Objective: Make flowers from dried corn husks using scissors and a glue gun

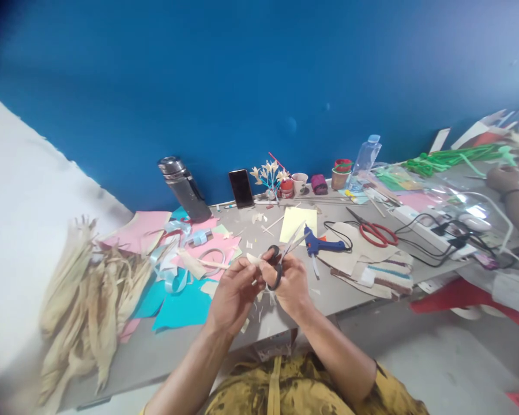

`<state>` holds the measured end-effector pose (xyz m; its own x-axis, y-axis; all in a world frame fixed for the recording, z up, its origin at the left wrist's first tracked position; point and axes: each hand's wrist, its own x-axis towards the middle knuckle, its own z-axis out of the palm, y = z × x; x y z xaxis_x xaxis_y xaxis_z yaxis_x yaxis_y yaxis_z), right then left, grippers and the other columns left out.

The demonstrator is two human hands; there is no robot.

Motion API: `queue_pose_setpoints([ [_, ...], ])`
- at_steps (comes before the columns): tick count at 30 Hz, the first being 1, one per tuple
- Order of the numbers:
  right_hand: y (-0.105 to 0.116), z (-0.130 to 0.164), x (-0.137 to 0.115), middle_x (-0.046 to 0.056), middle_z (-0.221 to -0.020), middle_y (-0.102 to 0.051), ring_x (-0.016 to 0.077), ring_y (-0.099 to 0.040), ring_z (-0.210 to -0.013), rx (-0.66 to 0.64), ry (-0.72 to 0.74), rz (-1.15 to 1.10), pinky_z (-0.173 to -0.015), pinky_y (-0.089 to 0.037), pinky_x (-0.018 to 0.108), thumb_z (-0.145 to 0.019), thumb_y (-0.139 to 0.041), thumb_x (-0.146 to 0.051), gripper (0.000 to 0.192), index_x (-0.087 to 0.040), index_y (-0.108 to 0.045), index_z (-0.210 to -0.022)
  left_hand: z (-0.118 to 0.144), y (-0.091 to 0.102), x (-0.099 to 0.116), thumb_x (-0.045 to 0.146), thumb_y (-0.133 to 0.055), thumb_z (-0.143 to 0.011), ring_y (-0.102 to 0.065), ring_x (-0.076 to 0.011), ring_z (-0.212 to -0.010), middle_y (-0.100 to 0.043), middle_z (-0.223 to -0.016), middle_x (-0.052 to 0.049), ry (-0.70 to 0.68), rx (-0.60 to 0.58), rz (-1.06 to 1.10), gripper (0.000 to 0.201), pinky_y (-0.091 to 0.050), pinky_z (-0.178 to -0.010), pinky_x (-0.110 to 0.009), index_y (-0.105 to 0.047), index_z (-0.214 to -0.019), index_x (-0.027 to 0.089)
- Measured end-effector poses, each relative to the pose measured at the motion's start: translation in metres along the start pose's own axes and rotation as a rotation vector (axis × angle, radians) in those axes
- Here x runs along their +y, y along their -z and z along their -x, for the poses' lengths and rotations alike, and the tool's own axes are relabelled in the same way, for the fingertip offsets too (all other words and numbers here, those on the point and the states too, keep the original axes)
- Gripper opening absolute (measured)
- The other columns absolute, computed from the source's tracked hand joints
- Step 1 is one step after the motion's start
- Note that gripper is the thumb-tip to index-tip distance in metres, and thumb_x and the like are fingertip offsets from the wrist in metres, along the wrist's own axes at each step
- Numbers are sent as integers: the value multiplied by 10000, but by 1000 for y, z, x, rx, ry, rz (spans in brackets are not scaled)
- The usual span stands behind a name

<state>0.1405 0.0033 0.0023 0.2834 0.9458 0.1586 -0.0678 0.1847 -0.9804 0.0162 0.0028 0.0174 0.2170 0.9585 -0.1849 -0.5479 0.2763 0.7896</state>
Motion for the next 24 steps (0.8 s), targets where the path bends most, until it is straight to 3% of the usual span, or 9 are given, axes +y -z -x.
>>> queue_pose_setpoints([
  [4, -1, 4, -3, 11, -656, -659, 156, -587, -562, -14, 16, 137, -527, -471, 246, -729, -714, -351, 194, -182, -672, -814, -3, 1, -4, 279, -804, -702, -511, -105, -621, -573, -641, 17, -49, 26, -41, 261, -409, -651, -243, -567, -707, 170],
  [8, 3, 4, -2, 0, -647, -611, 138, -538, -561, -151, -44, 108, -520, -447, 238, -738, -715, -405, 252, -174, -643, -805, -5, 8, -1, 276, -764, -750, -505, -97, -621, -601, -685, 14, -129, 44, -120, 215, -404, -652, -240, -574, -751, 176],
  [12, 22, 2, 6, 26, -698, -620, 138, -521, -598, -407, -160, 76, -523, -409, 239, -759, -724, -521, 387, -153, -661, -858, -7, 16, 8, 294, -751, -781, -526, -100, -619, -614, -688, 18, -200, 34, -197, 207, -402, -638, -236, -574, -791, 188],
  [17, 43, 2, 15, 76, -728, -658, 150, -514, -618, -724, -157, 57, -529, -359, 254, -794, -592, -746, 635, -124, -700, -858, -9, 20, 19, 278, -783, -716, -541, -105, -570, -588, -628, 35, -150, -52, -198, 226, -411, -606, -238, -593, -801, 190],
  [24, 41, 10, 17, 37, -626, -621, 120, -471, -560, -786, -193, -19, -523, -328, 241, -774, -653, -712, 589, -124, -680, -749, -9, 15, 19, 253, -746, -705, -539, -101, -574, -597, -640, 24, -118, -34, -209, 182, -429, -620, -235, -592, -767, 179],
])
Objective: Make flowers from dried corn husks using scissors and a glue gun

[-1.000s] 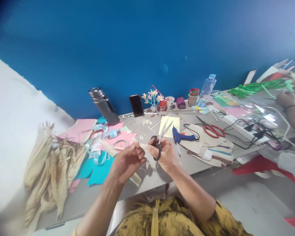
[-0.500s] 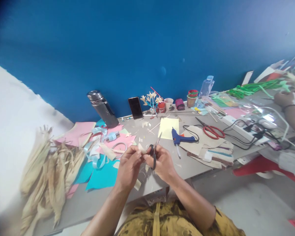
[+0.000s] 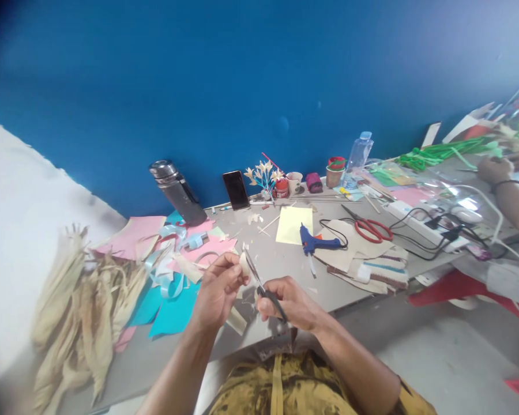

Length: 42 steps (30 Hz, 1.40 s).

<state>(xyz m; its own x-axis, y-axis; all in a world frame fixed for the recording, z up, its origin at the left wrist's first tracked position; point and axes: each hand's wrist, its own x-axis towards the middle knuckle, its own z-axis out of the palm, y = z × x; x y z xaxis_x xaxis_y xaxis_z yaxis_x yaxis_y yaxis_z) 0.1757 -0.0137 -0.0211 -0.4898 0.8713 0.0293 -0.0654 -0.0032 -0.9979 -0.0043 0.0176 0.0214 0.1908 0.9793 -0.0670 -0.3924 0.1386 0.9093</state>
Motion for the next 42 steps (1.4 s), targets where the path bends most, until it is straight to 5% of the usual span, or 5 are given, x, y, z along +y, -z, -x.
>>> queue_pose_setpoints([
  [14, -8, -1, 0, 29, -566, -593, 96, -411, -493, 65, -49, 25, -466, -266, 221, -770, -666, -699, 579, -133, -644, -648, -1, -1, -5, 187, -666, -732, -529, -117, -584, -598, -606, 23, -97, 58, -94, 82, -406, -605, -243, -586, -749, 192],
  [42, -12, -1, 8, 24, -538, -595, 96, -416, -472, 92, -53, 38, -453, -270, 221, -791, -675, -657, 555, -132, -649, -612, 3, -3, -4, 208, -677, -720, -568, -132, -581, -620, -610, 14, -21, 28, -23, 118, -443, -618, -258, -566, -757, 191],
])
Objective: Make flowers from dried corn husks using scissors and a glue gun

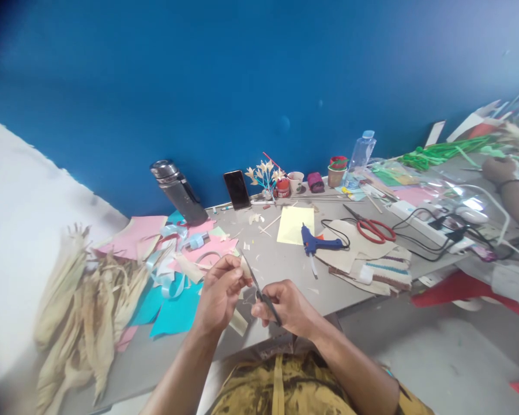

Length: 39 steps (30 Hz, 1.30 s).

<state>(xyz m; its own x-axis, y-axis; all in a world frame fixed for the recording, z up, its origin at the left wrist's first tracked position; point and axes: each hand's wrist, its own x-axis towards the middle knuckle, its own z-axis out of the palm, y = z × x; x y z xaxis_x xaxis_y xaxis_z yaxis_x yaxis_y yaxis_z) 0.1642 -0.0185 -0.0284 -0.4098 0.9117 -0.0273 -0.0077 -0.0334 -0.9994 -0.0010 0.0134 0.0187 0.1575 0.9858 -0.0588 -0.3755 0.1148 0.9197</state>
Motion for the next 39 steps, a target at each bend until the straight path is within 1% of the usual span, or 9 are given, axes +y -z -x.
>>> queue_pose_setpoints([
  [7, -3, 1, -5, 28, -532, -626, 106, -460, -483, 30, -28, 34, -469, -326, 214, -798, -706, -561, 481, -141, -639, -573, 0, -1, 2, 207, -681, -692, -579, -132, -566, -633, -613, 12, 51, -3, 33, 146, -449, -608, -256, -554, -763, 195],
  [15, -9, 2, -11, 3, -505, -599, 99, -448, -468, 56, -98, 19, -465, -321, 214, -778, -720, -399, 362, -154, -608, -537, 1, 0, 0, 198, -701, -680, -579, -123, -554, -651, -627, 8, 64, -13, 60, 135, -461, -598, -253, -585, -748, 187],
  [22, -10, 2, -11, 8, -503, -586, 96, -418, -471, 51, -78, 2, -462, -301, 221, -783, -713, -435, 391, -151, -603, -539, 0, -1, -1, 202, -713, -677, -585, -124, -556, -661, -624, 2, 61, -29, 63, 146, -456, -608, -249, -586, -749, 185],
  [28, -11, 1, -3, -2, -481, -553, 89, -388, -466, 120, -80, -30, -467, -271, 233, -777, -740, -491, 445, -144, -613, -530, 0, -1, 2, 201, -740, -654, -573, -102, -553, -641, -635, 18, 84, 23, 63, 172, -435, -579, -219, -589, -735, 181],
  [31, -9, -3, 1, 10, -563, -601, 104, -450, -528, 225, -26, -119, -508, -320, 232, -759, -766, -498, 403, -136, -652, -627, -1, 0, 3, 216, -751, -657, -570, -100, -553, -625, -621, 22, 68, 51, 61, 189, -436, -570, -215, -581, -728, 180],
  [33, -5, -5, 2, 23, -675, -654, 123, -518, -596, 285, -10, -179, -548, -369, 233, -746, -789, -475, 355, -136, -692, -786, -1, 0, 3, 223, -759, -663, -562, -98, -543, -613, -608, 26, 66, 70, 52, 198, -433, -559, -213, -579, -734, 179],
  [35, -3, -8, 0, 38, -799, -694, 145, -575, -677, 346, 6, -235, -602, -424, 242, -726, -815, -437, 368, -153, -695, -928, -2, -1, 1, 226, -767, -668, -553, -95, -529, -603, -596, 32, 76, 78, 46, 205, -428, -547, -211, -581, -737, 178],
  [37, -1, -11, -4, 50, -891, -713, 164, -607, -752, 408, 51, -282, -670, -465, 260, -709, -830, -399, 375, -168, -687, -967, -2, -2, -1, 227, -773, -669, -546, -91, -522, -593, -580, 34, 86, 78, 41, 205, -420, -537, -206, -584, -729, 174],
  [39, -1, -14, -7, 45, -902, -712, 169, -614, -768, 438, 102, -311, -697, -481, 269, -707, -826, -376, 347, -174, -686, -953, 0, -4, -4, 221, -776, -667, -551, -94, -527, -598, -573, 30, 92, 75, 41, 204, -416, -534, -204, -589, -732, 172],
])
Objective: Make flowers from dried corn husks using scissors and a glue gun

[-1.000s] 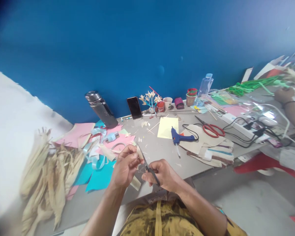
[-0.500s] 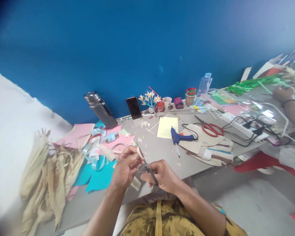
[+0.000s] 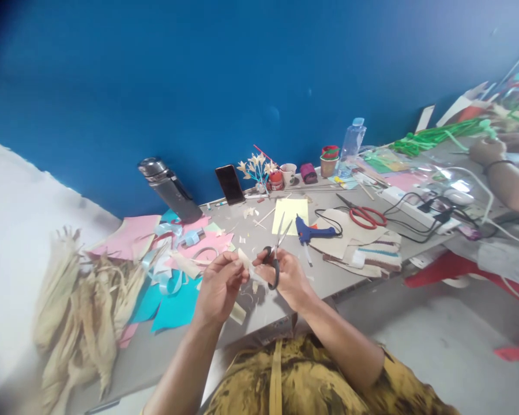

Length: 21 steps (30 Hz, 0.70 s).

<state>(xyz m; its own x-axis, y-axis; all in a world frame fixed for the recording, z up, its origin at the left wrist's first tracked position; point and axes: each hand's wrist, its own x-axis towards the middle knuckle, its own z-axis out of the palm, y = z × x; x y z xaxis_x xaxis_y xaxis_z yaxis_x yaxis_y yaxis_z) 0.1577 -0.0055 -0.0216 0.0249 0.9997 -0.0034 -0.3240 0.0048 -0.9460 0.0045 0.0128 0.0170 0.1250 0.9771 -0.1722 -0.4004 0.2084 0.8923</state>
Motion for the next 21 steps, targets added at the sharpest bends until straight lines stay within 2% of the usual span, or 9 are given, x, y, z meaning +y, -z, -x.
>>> queue_pose_setpoints([
  [6, -4, -2, 2, -3, -689, -631, 134, -553, -613, 41, 35, 9, -560, -440, 239, -710, -804, -339, 243, -170, -677, -829, 4, -1, -5, 260, -764, -705, -570, -116, -551, -633, -614, -2, 50, -74, 20, 193, -440, -553, -236, -607, -762, 163],
  [10, -4, -2, 0, -3, -672, -609, 125, -529, -592, 27, 19, 8, -531, -418, 234, -691, -813, -352, 268, -165, -671, -819, 4, 0, -5, 356, -730, -751, -560, -116, -558, -600, -646, -2, 103, -126, 36, 240, -402, -501, -229, -605, -730, 153],
  [13, 0, -2, -7, 2, -684, -612, 126, -528, -593, -17, 10, 45, -542, -421, 241, -683, -820, -394, 313, -159, -673, -829, 3, -1, -2, 277, -765, -675, -528, -97, -518, -576, -602, 20, 134, -105, -16, 220, -389, -494, -217, -579, -693, 159],
  [15, 4, 0, -11, 20, -705, -627, 132, -530, -610, -115, 6, 107, -548, -410, 244, -716, -795, -465, 354, -150, -678, -827, 2, -1, 2, 238, -767, -625, -523, -96, -502, -561, -569, 34, 137, -70, -32, 227, -396, -499, -218, -555, -669, 168],
  [19, 12, 10, -8, 57, -705, -639, 131, -503, -593, -411, -41, 256, -524, -356, 244, -804, -638, -685, 557, -130, -675, -783, 0, 0, 12, 233, -756, -586, -516, -98, -493, -535, -534, 53, 114, 30, 3, 245, -386, -484, -209, -536, -683, 187],
  [21, 13, 16, -3, 49, -684, -627, 126, -488, -578, -461, -73, 290, -519, -342, 241, -789, -612, -743, 618, -128, -665, -783, 0, 0, 15, 232, -759, -589, -519, -97, -499, -542, -531, 53, 115, 69, 5, 256, -383, -484, -203, -533, -702, 191],
])
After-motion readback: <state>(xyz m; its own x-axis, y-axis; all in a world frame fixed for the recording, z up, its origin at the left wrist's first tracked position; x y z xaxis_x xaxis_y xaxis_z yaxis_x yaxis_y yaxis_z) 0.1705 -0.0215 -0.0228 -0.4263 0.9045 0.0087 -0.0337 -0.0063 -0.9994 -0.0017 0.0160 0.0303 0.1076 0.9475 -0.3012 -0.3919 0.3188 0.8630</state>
